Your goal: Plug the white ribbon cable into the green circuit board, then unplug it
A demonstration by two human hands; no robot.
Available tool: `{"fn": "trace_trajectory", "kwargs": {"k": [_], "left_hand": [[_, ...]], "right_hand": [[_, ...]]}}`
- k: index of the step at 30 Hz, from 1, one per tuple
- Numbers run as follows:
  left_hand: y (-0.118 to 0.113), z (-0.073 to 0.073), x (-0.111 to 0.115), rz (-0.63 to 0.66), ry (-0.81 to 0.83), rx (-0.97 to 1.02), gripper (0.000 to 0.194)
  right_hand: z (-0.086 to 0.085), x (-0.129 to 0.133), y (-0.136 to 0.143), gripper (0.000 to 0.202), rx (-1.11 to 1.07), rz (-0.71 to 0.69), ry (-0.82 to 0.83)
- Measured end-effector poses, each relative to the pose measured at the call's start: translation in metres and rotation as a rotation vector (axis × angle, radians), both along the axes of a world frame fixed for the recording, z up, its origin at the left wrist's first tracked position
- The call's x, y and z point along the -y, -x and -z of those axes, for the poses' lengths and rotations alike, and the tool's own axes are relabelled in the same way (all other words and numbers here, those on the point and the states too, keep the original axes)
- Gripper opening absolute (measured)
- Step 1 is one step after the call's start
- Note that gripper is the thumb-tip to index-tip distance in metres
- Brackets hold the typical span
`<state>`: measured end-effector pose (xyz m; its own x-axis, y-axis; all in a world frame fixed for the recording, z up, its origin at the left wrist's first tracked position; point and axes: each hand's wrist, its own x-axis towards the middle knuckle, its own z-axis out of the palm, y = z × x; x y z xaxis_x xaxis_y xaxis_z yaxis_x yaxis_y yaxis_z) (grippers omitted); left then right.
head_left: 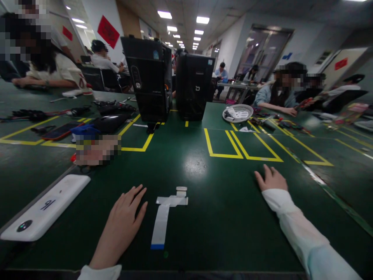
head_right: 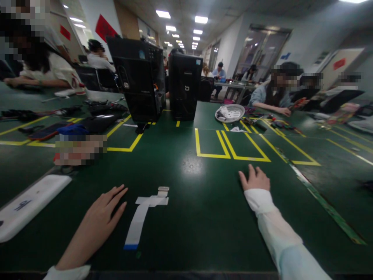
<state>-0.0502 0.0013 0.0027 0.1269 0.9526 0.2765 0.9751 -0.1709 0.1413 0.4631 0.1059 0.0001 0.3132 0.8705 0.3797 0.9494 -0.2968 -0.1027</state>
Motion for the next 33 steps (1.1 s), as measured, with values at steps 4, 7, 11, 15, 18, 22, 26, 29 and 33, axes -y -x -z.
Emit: {"fn": "trace_trajectory", "kwargs": {"k": [4,7,11,15,18,22,26,29,33], "left_hand": [[0.001,0.001,-0.002,0.007,-0.018,-0.013,0.056],[0.0,0.0,-0.001,0.019,-0.034,-0.015,0.057],[0.0,0.001,-0.001,0.014,-0.031,-0.023,0.057],[0.001,0.002,-0.001,0.008,-0.028,-0.024,0.057],[0.0,0.001,-0.001,0.011,-0.028,-0.019,0.057],[-0.003,-0.001,0.001,0.004,-0.032,-0.007,0.056],[-0.004,0.0,0.002,-0.001,-0.039,-0.002,0.056],[-0.002,0.001,0.001,0.007,-0.044,-0.008,0.057],[0.0,0.003,0.0,0.012,-0.037,-0.015,0.057]], "right_hand": [[-0.01,0.021,-0.066,0.073,-0.011,0.393,-0.033],[-0.012,0.03,-0.1,0.074,-0.088,0.591,-0.011],[-0.014,0.032,-0.121,0.078,-0.176,0.665,0.068],[-0.019,0.031,-0.122,0.078,-0.228,0.646,0.127],[-0.025,0.033,-0.116,0.077,-0.239,0.633,0.144],[-0.029,0.04,-0.106,0.082,-0.227,0.609,0.216],[-0.024,0.055,-0.105,0.085,-0.151,0.531,0.228],[-0.017,0.068,-0.112,0.087,-0.097,0.415,0.258],[-0.014,0.089,-0.111,0.09,-0.016,0.29,0.21]]}}
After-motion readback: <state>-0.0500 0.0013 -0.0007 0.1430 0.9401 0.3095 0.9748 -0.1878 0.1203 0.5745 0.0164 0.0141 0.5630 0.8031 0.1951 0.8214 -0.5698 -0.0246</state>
